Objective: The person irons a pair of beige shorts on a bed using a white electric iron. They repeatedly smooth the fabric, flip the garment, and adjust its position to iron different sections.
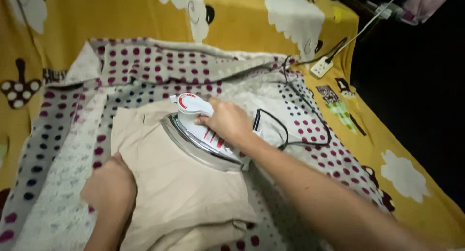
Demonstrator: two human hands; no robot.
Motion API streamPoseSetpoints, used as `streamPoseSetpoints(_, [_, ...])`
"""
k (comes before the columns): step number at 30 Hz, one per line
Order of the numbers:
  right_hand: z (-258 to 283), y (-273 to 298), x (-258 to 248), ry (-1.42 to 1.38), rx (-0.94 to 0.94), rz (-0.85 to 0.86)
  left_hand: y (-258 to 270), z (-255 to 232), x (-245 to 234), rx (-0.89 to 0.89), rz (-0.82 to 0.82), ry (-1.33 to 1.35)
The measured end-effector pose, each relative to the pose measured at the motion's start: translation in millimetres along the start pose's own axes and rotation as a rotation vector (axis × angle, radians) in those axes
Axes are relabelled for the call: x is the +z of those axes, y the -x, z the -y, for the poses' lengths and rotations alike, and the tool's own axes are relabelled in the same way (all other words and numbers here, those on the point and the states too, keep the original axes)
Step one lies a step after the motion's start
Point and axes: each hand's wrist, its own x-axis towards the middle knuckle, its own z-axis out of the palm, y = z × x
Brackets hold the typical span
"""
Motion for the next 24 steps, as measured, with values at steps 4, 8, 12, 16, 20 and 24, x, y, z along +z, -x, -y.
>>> streamPoseSetpoints(4, [13.3, -16.9, 15.4, -0.033, 0.168, -0.151, 3.4, 2.5, 1.7, 0.015, -0.045, 0.001])
streamPoseSetpoints(8, [17.9, -25.2, 16.3, -0.097, 0.172, -0.265, 5.2, 1.4, 4.7, 0.058, -0.082, -0.003])
streamPoseSetpoints(12, [5.1, -17.1, 1.0, -0.175, 0.003, 0.047, -14.4, -19.6, 9.8, 0.201, -0.353, 0.114])
streamPoseSetpoints(16, [-0.5, -4.8, -11.0, -0.123, -0.091, 0.160, -52.9, -40.8, 20.8, 0.481, -0.075, 0.342])
streamPoseSetpoints(20, [6.1, -17.7, -7.1, -0.017, 0.018, 0.037, -73.1, -37.7, 41.3, 0.654, -0.033, 0.168])
streamPoseSetpoints(24, [10.0, -22.3, 12.4, -0.051, 0.169, -0.124, -62.4, -25.8, 55.2, 0.569, 0.008, 0.115])
